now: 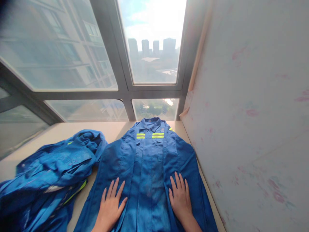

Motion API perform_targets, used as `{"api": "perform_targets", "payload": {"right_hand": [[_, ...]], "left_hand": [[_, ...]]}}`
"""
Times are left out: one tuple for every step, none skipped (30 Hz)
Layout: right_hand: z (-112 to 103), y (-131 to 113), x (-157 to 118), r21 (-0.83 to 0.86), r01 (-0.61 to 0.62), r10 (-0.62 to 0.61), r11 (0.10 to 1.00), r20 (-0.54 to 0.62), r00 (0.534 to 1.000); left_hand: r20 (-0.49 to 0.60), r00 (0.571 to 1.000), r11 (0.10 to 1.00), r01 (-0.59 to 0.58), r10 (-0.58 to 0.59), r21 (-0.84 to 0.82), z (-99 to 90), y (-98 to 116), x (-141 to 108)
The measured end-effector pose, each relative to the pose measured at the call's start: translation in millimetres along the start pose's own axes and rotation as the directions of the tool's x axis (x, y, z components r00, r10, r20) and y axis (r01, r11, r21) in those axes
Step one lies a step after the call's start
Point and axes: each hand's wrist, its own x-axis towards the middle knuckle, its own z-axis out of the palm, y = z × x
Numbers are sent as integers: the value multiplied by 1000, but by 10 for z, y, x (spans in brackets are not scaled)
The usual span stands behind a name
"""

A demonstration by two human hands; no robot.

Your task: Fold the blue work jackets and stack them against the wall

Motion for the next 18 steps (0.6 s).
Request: {"api": "perform_targets", "payload": {"right_hand": [[10, -32, 10, 13, -7, 7, 1000, -4, 1000], [18, -60, 1, 23, -10, 10, 1000, -6, 1000], [21, -80, -21, 32, -9, 9, 999, -4, 1000], [16, -87, -49, 42, -5, 5, 999, 1, 1000], [1, -77, -72, 58, 1, -2, 998, 13, 1000], [-29, -46, -76, 83, 6, -9, 997, 32, 999], [-77, 7, -48, 118, 2, -8, 993, 52, 999], [-142, 83, 21, 159, -16, 5, 987, 70, 998], [-226, 179, 139, 198, -44, 28, 979, 87, 996], [-323, 290, 305, 228, -93, 73, 969, 97, 993], [-431, 410, 512, 236, -149, 129, 960, 95, 987], [-544, 531, 750, 218, -192, 175, 957, 96, 980], [-653, 646, 1001, 174, -232, 215, 957, 113, 970], [-753, 747, 1250, 106, -272, 254, 957, 151, 955], [-838, 832, 1480, 25, -296, 285, 955, 206, 936], [-904, 897, 1677, -3, -297, 290, 955, 217, 932], [-949, 944, 1836, -27, -295, 293, 955, 225, 929], [-973, 973, 1955, -45, -290, 292, 956, 234, 927]], "left_hand": [[21, 1000, 1000, 2, -2, -1, -15, -27, 23], [38, 999, 1000, 3, -3, -2, -26, -54, 31], [50, 999, 1000, 5, -5, -4, -36, -76, 27], [55, 998, 1000, 8, -8, -5, -46, -90, 16], [52, 998, 1000, 18, -18, -3, -62, -92, 3], [39, 999, 999, 35, -35, 0, -87, -75, -9], [19, 998, 999, 53, -53, 0, -124, -34, -15], [-6, 998, 998, 64, -64, -8, -175, 36, -14], [-32, 998, 998, 54, -55, -31, -240, 143, -7], [-53, 998, 997, 17, -21, -71, -317, 289, 3], [-70, 997, 991, -50, 41, -128, -402, 477, 13], [-78, 988, 969, -144, 131, -200, -487, 707, 17], [-80, 969, 928, -247, 234, -278, -564, 975, 11], [-74, 939, 873, -339, 335, -350, -624, 1275, -8], [-57, 899, 807, -417, 435, -418, -662, 1596, -42], [-37, 844, 736, -487, 535, -470, -671, 1926, -92], [-11, 803, 699, -526, 596, -485, -651, 2251, -154], [7, 756, 666, -572, 655, -479, -604, 2556, -225]]}}
